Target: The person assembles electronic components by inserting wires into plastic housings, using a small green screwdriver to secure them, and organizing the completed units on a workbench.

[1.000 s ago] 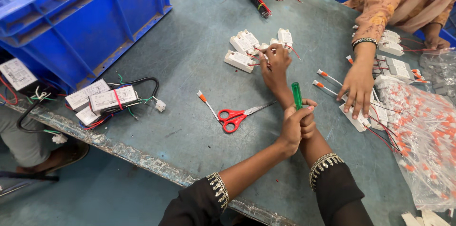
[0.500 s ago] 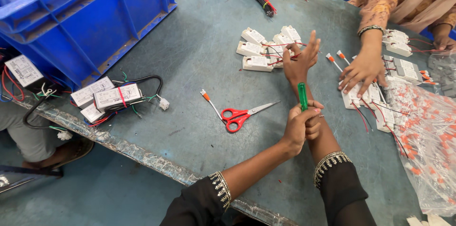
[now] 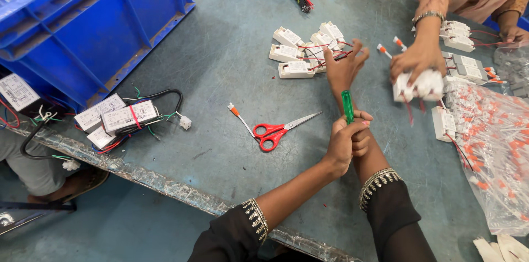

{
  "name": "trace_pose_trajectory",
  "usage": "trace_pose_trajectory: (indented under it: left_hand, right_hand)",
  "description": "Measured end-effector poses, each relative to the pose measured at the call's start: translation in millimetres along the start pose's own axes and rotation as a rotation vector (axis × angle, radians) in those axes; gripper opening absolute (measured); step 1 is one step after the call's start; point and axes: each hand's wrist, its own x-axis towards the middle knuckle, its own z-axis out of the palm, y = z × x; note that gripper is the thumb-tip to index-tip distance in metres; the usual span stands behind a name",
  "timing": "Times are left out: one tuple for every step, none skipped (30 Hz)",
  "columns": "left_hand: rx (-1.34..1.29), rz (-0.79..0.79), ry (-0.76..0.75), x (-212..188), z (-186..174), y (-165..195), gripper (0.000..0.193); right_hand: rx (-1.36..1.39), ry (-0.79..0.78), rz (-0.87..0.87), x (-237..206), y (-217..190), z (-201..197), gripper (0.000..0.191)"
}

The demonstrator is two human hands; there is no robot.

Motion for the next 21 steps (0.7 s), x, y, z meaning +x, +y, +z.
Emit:
trace_pose_trajectory:
  left_hand:
    - [0.003,-0.004,0.003,0,0,0,0.014]
    - [0.005,-0.005,0.005,-1,0,0,0.014]
    - [0.005,-0.006,0.006,-1,-1,0,0.014]
    - [0.006,-0.006,0.007,-1,-1,-1,0.014]
    - [-0.003,-0.008,0.0,-1,-1,-1,0.014]
    - [-0.012,-0.008,-0.007,-1,-1,-2,0.013]
    - [-0.019,-0.007,-0.014,-1,-1,-2,0.012]
    - [-0.017,-0.005,-0.015,-1,-1,-2,0.012]
    - [-0.016,-0.004,-0.016,-2,-1,-2,0.012]
    - [-0.015,-0.005,-0.017,-2,-1,-3,0.011]
    - [-0.017,-0.006,-0.017,-2,-1,-3,0.011]
    - [-0.019,-0.009,-0.017,-1,-1,-3,0.011]
    - [-0.021,-0.012,-0.017,-1,-1,-2,0.011]
    - [-0.021,-0.012,-0.013,-1,-1,-2,0.012]
    - [-0.021,-0.011,-0.01,-1,-1,-1,0.012]
    - [-0.02,-0.008,-0.004,-1,-1,-1,0.012]
    - [-0.025,-0.013,-0.004,-1,0,-1,0.012]
    - [-0.03,-0.015,-0.003,-1,1,-1,0.012]
    - [-0.036,-0.015,-0.001,-1,1,0,0.012]
    - [-0.027,-0.015,-0.002,-1,1,0,0.012]
    - [-0.017,-0.017,-0.002,-1,1,-1,0.011]
  right_hand:
    - [0.097,-0.046,-0.012,2,3,0,0.065]
    - [0.109,-0.095,0.011,4,6,1,0.061]
    - [0.121,-0.145,0.032,6,9,2,0.057]
    - [0.132,-0.196,0.052,9,10,3,0.053]
    - [0.107,-0.197,0.043,10,11,3,0.052]
    - [0.082,-0.198,0.032,12,10,2,0.051]
    - [0.059,-0.198,0.022,13,10,3,0.05]
    - [0.084,-0.239,0.123,14,8,2,0.052]
    - [0.108,-0.28,0.224,14,5,2,0.055]
    - [0.132,-0.32,0.325,14,3,1,0.057]
    - [0.11,-0.295,0.223,15,2,1,0.056]
    - [0.088,-0.269,0.122,14,0,2,0.055]
    - [0.065,-0.245,0.02,14,0,3,0.054]
    - [0.046,-0.237,-0.002,14,0,3,0.044]
    - [0.027,-0.23,-0.024,15,0,5,0.035]
    - [0.01,-0.225,-0.047,15,0,6,0.027]
    - [0.053,-0.245,-0.009,14,-1,6,0.026]
    - [0.098,-0.267,0.027,14,-1,6,0.027]
    - [0.143,-0.29,0.062,14,-2,7,0.028]
    - [0.155,-0.294,0.066,13,-3,7,0.027]
    - [0.167,-0.297,0.07,13,-4,7,0.027]
